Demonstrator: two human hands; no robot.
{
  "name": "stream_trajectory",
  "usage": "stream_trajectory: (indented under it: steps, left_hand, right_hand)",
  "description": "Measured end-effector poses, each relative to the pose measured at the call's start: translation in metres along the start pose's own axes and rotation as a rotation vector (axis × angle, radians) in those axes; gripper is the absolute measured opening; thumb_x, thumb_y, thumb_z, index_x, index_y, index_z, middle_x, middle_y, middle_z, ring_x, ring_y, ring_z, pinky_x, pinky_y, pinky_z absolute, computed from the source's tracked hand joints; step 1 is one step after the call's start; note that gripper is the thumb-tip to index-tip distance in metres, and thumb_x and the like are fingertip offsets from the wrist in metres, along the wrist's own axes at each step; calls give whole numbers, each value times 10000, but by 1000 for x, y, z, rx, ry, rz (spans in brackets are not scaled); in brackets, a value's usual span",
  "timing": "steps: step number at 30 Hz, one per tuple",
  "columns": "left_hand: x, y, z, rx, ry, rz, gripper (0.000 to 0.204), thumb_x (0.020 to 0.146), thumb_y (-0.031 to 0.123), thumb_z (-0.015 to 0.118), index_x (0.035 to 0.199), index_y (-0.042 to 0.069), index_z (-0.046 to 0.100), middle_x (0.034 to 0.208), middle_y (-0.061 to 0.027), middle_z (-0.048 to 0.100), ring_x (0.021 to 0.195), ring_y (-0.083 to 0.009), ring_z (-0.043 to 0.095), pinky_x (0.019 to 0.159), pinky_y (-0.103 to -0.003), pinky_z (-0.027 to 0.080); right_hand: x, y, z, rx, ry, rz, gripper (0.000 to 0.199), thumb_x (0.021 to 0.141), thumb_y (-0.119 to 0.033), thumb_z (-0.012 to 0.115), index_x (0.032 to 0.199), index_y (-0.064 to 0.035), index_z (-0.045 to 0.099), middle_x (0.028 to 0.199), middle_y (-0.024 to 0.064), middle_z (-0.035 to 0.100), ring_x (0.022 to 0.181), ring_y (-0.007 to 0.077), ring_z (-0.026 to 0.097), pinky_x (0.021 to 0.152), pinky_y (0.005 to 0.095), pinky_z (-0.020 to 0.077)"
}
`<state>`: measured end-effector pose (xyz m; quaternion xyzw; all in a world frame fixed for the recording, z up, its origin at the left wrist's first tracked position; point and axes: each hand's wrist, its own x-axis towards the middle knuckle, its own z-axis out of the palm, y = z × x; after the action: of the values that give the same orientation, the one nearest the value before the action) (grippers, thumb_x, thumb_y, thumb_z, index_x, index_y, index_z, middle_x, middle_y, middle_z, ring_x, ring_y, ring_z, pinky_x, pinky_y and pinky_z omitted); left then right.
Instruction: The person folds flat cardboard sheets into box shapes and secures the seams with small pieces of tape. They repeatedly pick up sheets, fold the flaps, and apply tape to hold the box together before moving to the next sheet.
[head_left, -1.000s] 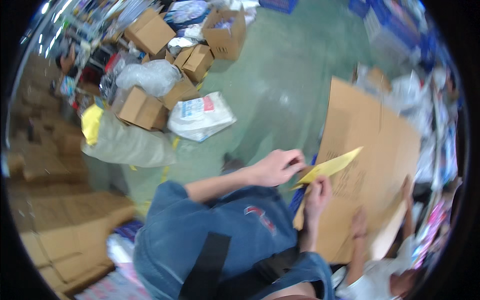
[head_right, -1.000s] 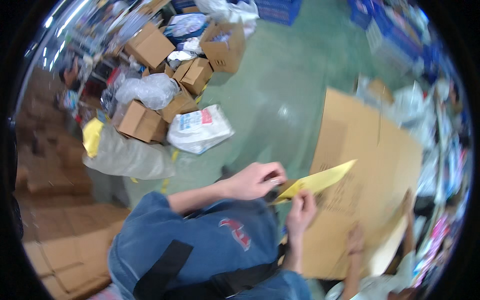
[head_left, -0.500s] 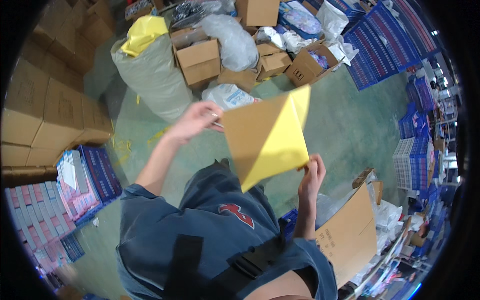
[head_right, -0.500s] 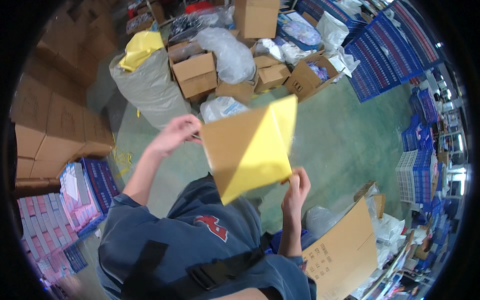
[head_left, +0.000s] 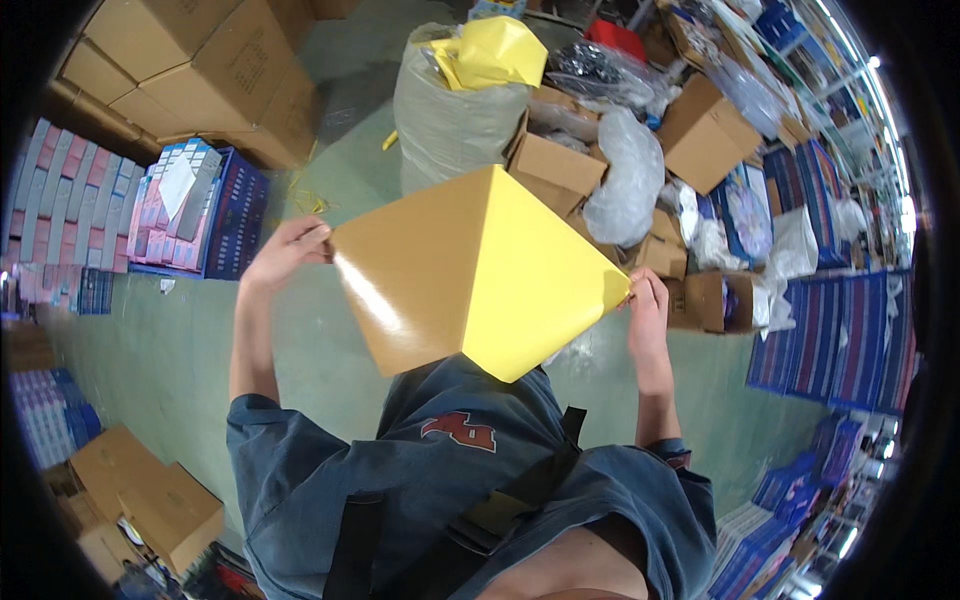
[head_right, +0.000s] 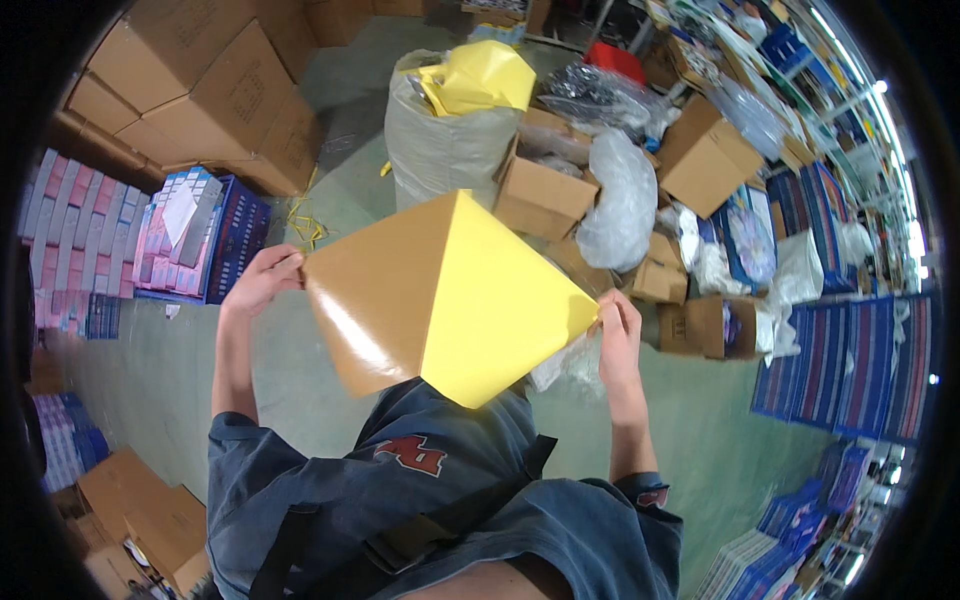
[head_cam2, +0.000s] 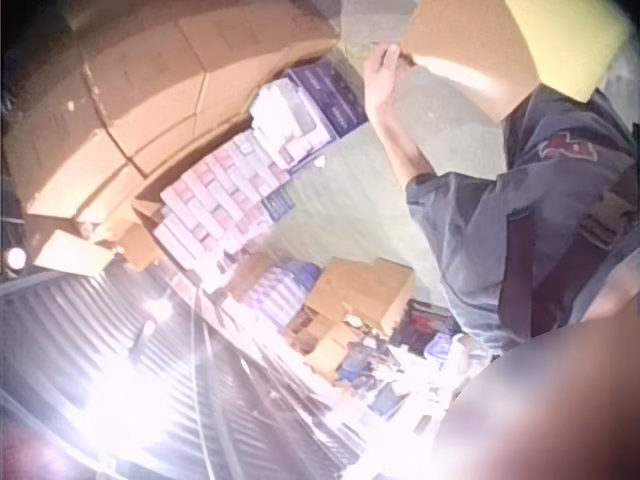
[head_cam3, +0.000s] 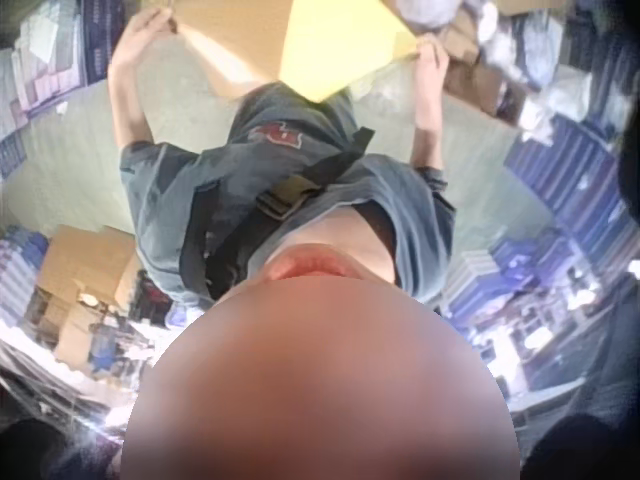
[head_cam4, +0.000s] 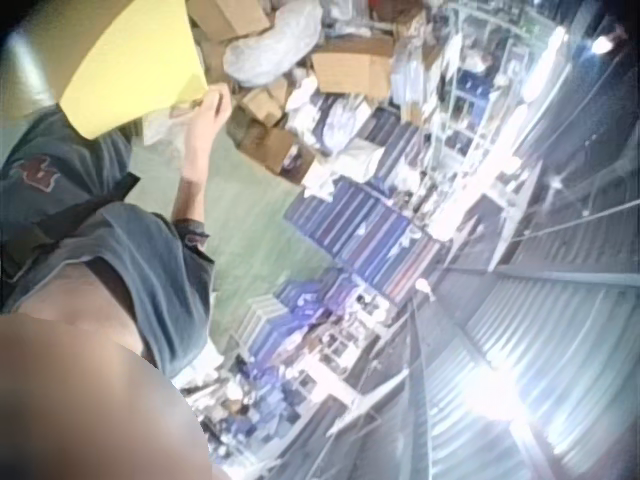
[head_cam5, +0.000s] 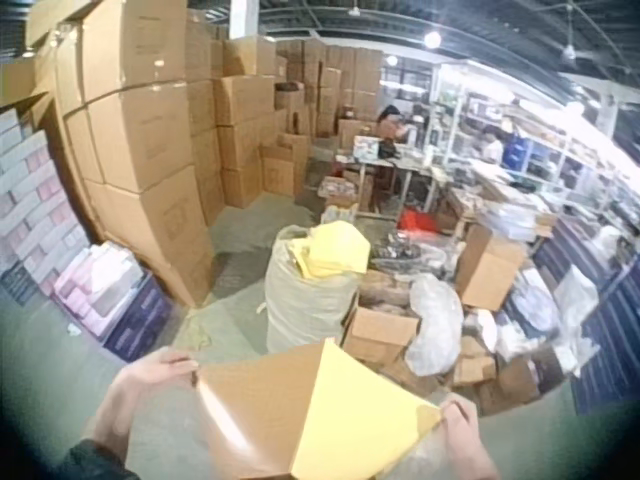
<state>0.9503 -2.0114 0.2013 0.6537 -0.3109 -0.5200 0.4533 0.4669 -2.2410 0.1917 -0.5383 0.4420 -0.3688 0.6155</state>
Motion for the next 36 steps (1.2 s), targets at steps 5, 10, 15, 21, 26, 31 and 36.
stream_trajectory:
  steps: [5,10,15,21,26,31,36]
  left_hand:
    - [-19,2,-56,-22,139,1,232,1025,246,571,1057,21,617,927,-53,670,855,-160,675,800,-321,561]
    - [-69,13,-82,-143,647,-36,280,1046,273,529,1136,16,595,1002,-67,669,900,-172,686,817,-363,575]
    - [-93,31,-71,-139,603,54,274,1070,223,462,1142,-15,577,1019,-85,649,935,-192,678,890,-382,570]
    - [-130,82,-66,6,580,2,211,1049,257,518,1025,55,575,939,31,494,936,-83,514,905,-329,512]
    - [-200,80,-48,-279,843,78,159,1044,196,510,1086,51,557,998,13,545,948,-79,563,863,-319,508]
    - [-257,72,4,-533,1050,244,170,1053,170,484,1142,37,542,1017,-36,621,959,-132,633,862,-318,513]
    - [-268,64,77,-506,1338,147,368,1048,156,478,1382,16,410,1017,-71,661,928,-196,690,826,-314,540]
  right_hand:
    - [138,-2,8,-3,-247,-30,224,941,-118,477,729,-55,512,679,8,499,638,92,474,565,263,344]
    - [260,-18,38,-59,-221,-61,326,1012,-213,492,732,-54,543,671,29,535,612,127,509,611,277,425]
    - [276,28,183,-156,-630,-10,305,1018,-239,580,793,-37,620,750,24,616,712,108,580,709,275,490]
    - [216,124,394,-94,-1112,362,220,914,-238,719,926,-19,701,876,71,707,763,137,669,736,288,560]
    - [103,193,474,-80,-1512,823,377,962,-349,647,1171,-35,631,1050,118,700,928,208,696,831,361,566]
    - [47,146,465,117,-1751,961,629,997,-533,525,1395,-46,526,1256,139,646,1115,235,632,919,390,522]
    - [46,103,472,-42,-1854,741,688,976,-576,526,1347,3,556,1215,132,680,1056,236,676,888,373,560]
